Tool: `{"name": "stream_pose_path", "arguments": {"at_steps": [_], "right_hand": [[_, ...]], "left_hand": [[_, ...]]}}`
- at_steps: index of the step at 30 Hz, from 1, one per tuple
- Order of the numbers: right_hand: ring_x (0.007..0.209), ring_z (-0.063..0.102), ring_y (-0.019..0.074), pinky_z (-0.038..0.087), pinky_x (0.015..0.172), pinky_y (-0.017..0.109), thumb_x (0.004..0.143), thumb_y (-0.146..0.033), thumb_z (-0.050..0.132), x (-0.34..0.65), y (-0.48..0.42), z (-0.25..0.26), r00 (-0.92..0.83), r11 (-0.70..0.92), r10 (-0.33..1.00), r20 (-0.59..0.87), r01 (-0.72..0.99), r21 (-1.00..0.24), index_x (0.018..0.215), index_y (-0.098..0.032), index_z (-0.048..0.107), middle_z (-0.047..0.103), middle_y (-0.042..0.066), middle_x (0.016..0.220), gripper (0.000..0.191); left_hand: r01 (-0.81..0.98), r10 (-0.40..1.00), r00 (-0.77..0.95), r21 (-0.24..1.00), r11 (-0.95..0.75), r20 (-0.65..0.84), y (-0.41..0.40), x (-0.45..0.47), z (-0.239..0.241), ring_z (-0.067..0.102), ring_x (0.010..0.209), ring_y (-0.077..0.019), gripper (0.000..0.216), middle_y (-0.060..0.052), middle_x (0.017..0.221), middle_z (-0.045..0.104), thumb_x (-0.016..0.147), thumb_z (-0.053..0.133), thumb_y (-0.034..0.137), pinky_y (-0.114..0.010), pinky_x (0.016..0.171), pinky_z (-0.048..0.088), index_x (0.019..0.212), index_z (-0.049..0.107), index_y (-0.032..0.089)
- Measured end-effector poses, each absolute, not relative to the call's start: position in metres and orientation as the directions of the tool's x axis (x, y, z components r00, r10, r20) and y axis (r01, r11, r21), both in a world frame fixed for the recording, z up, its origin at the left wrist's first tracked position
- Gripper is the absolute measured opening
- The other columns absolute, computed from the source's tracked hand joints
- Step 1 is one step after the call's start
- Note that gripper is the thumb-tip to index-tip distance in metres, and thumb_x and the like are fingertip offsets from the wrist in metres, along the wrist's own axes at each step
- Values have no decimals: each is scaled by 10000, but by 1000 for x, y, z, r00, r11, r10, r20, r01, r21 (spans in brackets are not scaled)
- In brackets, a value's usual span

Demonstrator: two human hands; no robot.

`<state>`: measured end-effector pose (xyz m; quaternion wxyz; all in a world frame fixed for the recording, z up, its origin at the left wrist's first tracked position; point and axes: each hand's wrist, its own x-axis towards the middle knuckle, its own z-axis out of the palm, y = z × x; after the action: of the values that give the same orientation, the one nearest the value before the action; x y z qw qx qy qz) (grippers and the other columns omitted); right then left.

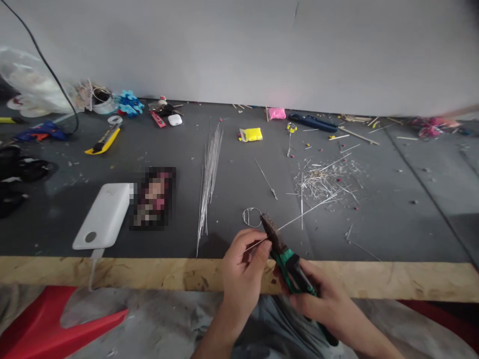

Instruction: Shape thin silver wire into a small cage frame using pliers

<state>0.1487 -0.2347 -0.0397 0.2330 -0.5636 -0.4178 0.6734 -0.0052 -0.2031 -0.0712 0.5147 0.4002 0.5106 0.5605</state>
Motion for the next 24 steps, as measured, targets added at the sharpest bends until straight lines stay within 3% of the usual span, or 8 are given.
{"name": "stream_pose_path", "arguments": {"at_steps": [6,14,19,24], "right_hand": [[721,477,151,402,676,278,680,-144,570,149,-235,-37,-260,-552,779,-571,147,-821,833,-177,591,525,-6,766,158],[914,568,223,443,869,349,673,-185,623,151,-236,-37,-196,-547,809,-554,89,-832,1044,-215,639,637,34,930,373],[858,567,210,453,803,328,679,-176,594,151,-237,-38,-206,-524,816,-540,133,-842,959,-192,654,638,33,891,287],[751,528,182,440,698,292,696,-181,566,148,-236,-41,-176,-476,840,-513,214,-853,871,-183,635,578,12,775,188]], "left_hand": [[-97,978,-211,995,-16,-5,-202,-2,-73,644,808,-99,47,-7,913,677,822,666,212,-171,702,518,838,709,218],[-359,947,-155,909,210,-280,-206,-6,-73,696,817,-182,193,-53,908,729,826,659,360,-290,720,562,899,621,185],[-325,946,-183,925,197,-266,-211,-5,-79,675,899,-186,206,-54,935,715,834,652,371,-316,845,514,911,609,184],[-305,947,-199,934,184,-252,-212,-3,-77,659,834,-140,183,-25,889,716,832,657,362,-242,780,505,907,646,195]]}}
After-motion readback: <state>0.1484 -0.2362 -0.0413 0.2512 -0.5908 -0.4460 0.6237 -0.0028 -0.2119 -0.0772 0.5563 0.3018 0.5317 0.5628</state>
